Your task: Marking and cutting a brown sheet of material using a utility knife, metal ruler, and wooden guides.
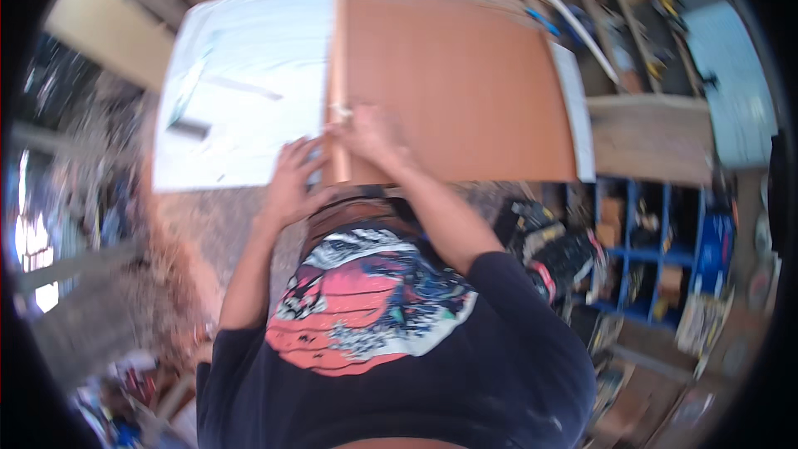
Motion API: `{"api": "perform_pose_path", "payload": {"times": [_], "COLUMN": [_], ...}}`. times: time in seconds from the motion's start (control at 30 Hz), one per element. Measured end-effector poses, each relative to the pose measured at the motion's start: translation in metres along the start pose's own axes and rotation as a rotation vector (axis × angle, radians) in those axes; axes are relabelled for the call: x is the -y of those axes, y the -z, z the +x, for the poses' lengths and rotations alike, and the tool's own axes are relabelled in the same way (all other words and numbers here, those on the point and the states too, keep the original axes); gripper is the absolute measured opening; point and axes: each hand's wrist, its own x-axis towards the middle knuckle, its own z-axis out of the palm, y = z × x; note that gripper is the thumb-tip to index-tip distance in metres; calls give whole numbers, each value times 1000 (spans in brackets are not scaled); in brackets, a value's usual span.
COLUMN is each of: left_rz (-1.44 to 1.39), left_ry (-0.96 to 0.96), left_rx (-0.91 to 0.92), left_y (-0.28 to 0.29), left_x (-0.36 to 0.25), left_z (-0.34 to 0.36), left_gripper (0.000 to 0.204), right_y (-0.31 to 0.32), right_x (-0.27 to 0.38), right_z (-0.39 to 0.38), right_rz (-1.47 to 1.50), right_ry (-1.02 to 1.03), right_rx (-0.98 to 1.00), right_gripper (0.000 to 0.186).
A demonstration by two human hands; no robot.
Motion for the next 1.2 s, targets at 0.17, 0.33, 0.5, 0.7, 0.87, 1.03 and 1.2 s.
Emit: {"api": "perform_pose_path", "payload": {"times": [0.17,0.33,0.5,0.7,0.87,1.03,1.2], "left_rz": [-227,-80,-136,-138,-162,-144,-96], "left_ry": [312,568,586,721,835,870,853], "left_rx": [-62,39,-19,-42,-87,-101,-160], "left_y": [-2,-5,-1,13,15,21,12], "left_x": [-4,19,63,64,57,53,57], "left_z": [53,117,130,122,114,115,116], "left_gripper": [47,45,39,37,34,31,32], "right_y": [31,106,149,165,161,158,154], "right_x": [-77,-209,-399,-426,-465,-481,-489], "right_z": [-30,-70,-127,-152,-148,-144,-143], "right_rz": [197,28,-428,-340,-175,-122,-129], "right_ry": [-95,-481,-691,-842,-805,-803,-779], "right_rx": [-249,-505,-568,-445,-526,-537,-568], "right_gripper": [45,45,48,49,30,32,31]}}
